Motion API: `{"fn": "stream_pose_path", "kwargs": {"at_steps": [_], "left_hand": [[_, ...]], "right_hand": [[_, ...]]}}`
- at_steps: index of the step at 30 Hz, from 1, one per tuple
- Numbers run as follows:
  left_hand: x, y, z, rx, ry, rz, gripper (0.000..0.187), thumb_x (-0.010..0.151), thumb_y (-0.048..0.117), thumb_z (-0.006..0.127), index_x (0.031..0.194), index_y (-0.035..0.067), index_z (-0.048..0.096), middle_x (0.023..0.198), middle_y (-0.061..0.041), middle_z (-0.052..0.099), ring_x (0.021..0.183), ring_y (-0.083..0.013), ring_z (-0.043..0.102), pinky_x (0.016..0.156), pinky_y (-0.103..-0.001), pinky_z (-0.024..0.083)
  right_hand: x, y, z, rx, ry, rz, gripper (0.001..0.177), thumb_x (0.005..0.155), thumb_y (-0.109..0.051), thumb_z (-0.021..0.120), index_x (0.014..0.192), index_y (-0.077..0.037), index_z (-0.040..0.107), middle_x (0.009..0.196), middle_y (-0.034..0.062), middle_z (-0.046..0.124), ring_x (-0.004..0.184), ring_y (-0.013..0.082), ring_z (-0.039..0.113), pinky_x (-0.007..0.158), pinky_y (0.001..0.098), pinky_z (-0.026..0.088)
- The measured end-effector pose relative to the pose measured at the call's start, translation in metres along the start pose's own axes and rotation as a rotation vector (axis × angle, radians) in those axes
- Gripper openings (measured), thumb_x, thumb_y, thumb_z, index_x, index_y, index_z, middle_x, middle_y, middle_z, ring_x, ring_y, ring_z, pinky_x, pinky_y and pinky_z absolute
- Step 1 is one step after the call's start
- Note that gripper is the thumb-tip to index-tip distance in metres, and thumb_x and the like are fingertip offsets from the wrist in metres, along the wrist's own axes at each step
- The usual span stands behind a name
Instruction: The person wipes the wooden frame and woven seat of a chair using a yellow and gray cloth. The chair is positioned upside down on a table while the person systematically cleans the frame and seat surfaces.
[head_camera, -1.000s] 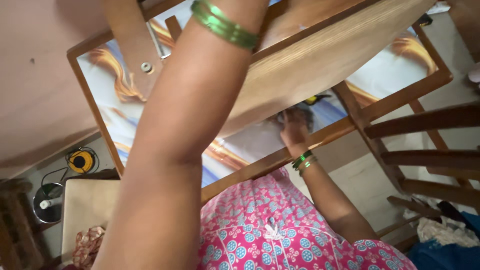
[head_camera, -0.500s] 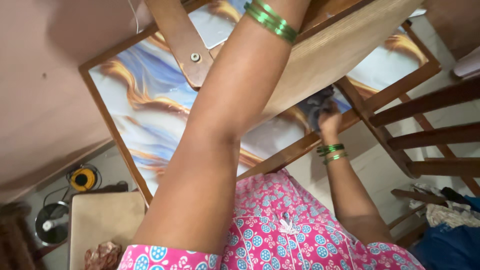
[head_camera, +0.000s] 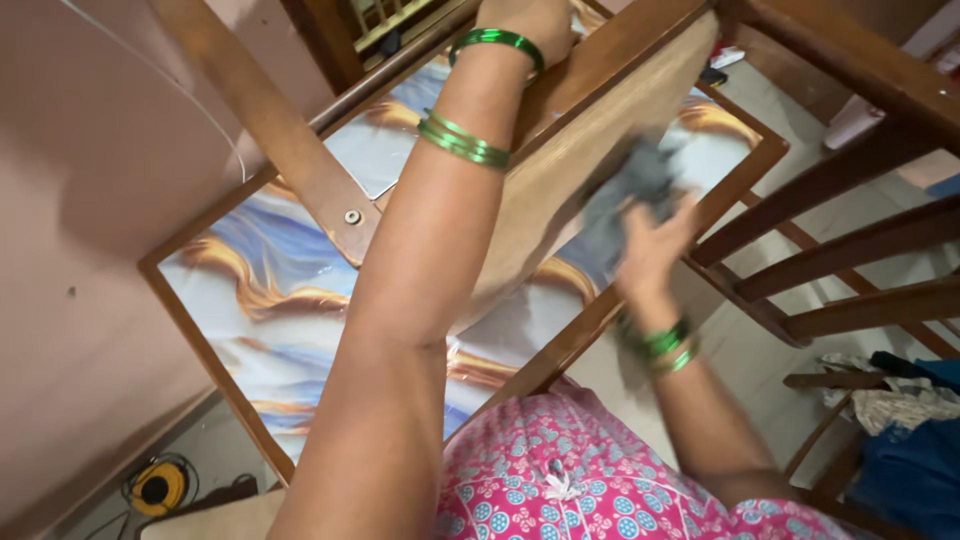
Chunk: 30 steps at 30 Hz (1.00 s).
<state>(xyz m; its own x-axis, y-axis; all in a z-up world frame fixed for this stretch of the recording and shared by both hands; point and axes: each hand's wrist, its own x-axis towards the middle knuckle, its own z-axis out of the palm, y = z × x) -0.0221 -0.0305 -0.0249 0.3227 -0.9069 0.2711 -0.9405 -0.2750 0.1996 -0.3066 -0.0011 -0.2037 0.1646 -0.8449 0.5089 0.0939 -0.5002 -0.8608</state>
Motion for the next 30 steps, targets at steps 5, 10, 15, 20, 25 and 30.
{"fn": "stream_pose_path", "kwargs": {"at_steps": [5,10,15,20,25,30], "left_hand": [[-0.003,0.002,-0.012,-0.011,-0.144,-0.126,0.038,0.087,0.039,0.069,0.105,0.005,0.074,0.113,-0.020,0.070,0.105,-0.0349,0.068,0.090,-0.044,0.054],[-0.005,0.002,-0.014,-0.006,-0.181,-0.129,0.046,0.088,0.044,0.071,0.112,0.005,0.072,0.117,-0.020,0.069,0.110,-0.0354,0.066,0.093,-0.044,0.053],[-0.007,0.004,-0.021,0.011,-0.252,-0.140,0.042,0.090,0.042,0.068,0.112,0.007,0.074,0.120,-0.017,0.070,0.111,-0.0342,0.067,0.094,-0.044,0.053],[-0.024,0.010,-0.037,-0.037,-0.292,-0.232,0.044,0.093,0.048,0.065,0.113,0.011,0.076,0.123,-0.016,0.069,0.114,-0.0354,0.065,0.097,-0.044,0.052],[-0.024,0.009,-0.037,0.014,-0.300,-0.190,0.047,0.094,0.050,0.064,0.116,0.009,0.074,0.125,-0.017,0.068,0.116,-0.0363,0.064,0.098,-0.044,0.051],[-0.016,0.002,-0.028,-0.002,-0.332,-0.208,0.042,0.093,0.042,0.062,0.114,0.009,0.076,0.123,-0.017,0.070,0.114,-0.0346,0.066,0.097,-0.044,0.053]], "right_hand": [[0.070,-0.035,0.022,0.115,-0.067,0.042,0.046,0.082,-0.001,0.068,0.126,0.001,0.056,0.121,0.0113,0.065,0.113,0.0262,0.061,0.103,0.0393,0.049],[-0.082,0.012,0.065,-0.099,-0.213,-0.313,0.070,0.071,-0.015,0.081,0.131,0.008,0.052,0.133,0.0271,0.054,0.124,0.0436,0.054,0.108,0.0504,0.044],[-0.137,0.046,0.051,-0.452,-0.869,-0.635,0.031,0.075,-0.022,0.074,0.104,-0.014,0.070,0.118,0.0173,0.067,0.110,0.0376,0.063,0.095,0.0529,0.051],[-0.117,0.114,0.025,-0.442,-0.700,-0.356,0.031,0.081,-0.016,0.073,0.110,-0.008,0.067,0.113,0.0166,0.070,0.104,0.0335,0.066,0.090,0.0468,0.054],[-0.033,0.160,-0.011,-0.584,-0.048,0.077,0.044,0.084,-0.006,0.073,0.125,0.001,0.059,0.113,0.0203,0.069,0.100,0.0321,0.067,0.087,0.0408,0.054],[0.043,0.043,0.025,0.171,-0.059,0.313,0.042,0.085,-0.011,0.071,0.124,-0.002,0.057,0.109,0.0139,0.066,0.094,0.0242,0.062,0.084,0.0390,0.053]]}}
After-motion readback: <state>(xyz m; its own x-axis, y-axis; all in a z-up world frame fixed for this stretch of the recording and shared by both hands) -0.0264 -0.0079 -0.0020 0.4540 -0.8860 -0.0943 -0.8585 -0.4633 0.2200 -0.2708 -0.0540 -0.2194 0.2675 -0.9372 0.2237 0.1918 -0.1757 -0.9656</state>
